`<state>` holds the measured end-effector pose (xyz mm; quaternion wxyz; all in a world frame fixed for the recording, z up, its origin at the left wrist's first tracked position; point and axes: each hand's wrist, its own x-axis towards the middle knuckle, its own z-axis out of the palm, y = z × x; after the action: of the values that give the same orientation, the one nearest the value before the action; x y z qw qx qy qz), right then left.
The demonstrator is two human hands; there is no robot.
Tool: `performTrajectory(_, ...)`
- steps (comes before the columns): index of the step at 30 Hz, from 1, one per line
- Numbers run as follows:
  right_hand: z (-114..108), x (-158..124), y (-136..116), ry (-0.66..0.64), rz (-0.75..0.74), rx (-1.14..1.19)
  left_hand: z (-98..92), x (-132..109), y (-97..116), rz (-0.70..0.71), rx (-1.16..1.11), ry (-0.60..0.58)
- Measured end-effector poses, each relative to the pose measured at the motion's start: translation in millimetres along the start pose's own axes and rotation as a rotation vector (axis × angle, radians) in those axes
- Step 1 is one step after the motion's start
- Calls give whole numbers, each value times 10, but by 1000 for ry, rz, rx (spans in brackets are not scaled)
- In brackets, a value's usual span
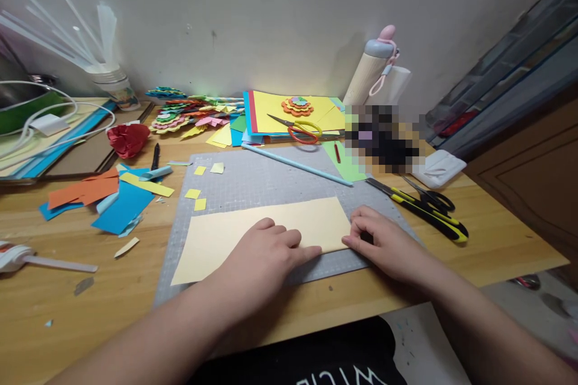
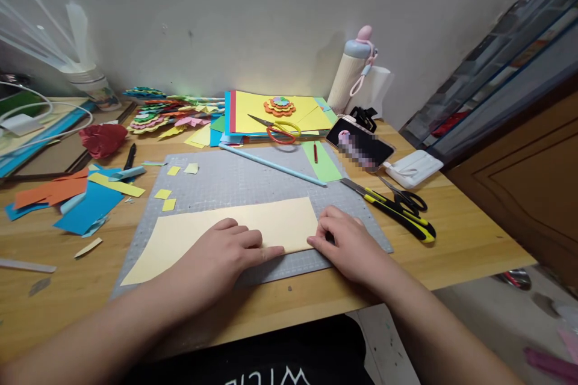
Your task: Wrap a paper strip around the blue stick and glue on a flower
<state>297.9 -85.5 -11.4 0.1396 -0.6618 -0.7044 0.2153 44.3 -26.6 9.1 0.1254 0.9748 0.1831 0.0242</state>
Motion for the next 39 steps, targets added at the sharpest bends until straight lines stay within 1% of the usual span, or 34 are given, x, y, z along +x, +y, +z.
performTrajectory(6, -7, -1, -7, -23, -33, -46, 14, 13, -22, 28, 23, -23)
performTrajectory(10, -8, -7, -21, -41, -24, -52, 19, 42, -32, 45, 38, -45)
performTrajectory(17, 12, -13, -4, 13, -31, -76, -10, 66, -8, 42, 58, -100)
performTrajectory(18, 31, -36, -16, 63, -34, -67, -11, 65, -5, 36, 58, -107)
performTrajectory(19, 60, -72, -42, 149, -45, -63, -9, 63, -4, 30, 54, -109)
performTrajectory(22, 198, -261, -202, 471, -156, -71, 5, 59, -10, 25, 33, -96)
performTrajectory(23, 260, -338, -274, 486, -214, -70, 10, 58, -14, 28, 30, -89)
performTrajectory(24, 325, -414, -346, 448, -260, -83, 13, 58, -18, 29, 30, -83)
performTrajectory(26, 453, -539, -467, 368, -274, -105, 16, 57, -24, 36, 34, -77)
performTrajectory(28, 552, -611, -535, 354, -256, -100, 16, 55, -28, 41, 36, -70)
performTrajectory(30, 599, -633, -556, 369, -221, -99, 14, 54, -28, 48, 34, -71)
performTrajectory(34, 553, -613, -531, 356, -143, -145, -2, 60, -19, 46, 32, -89)
performTrajectory(39, 433, -616, -396, 312, -116, -211, -39, 71, -4, 16, 26, -128)
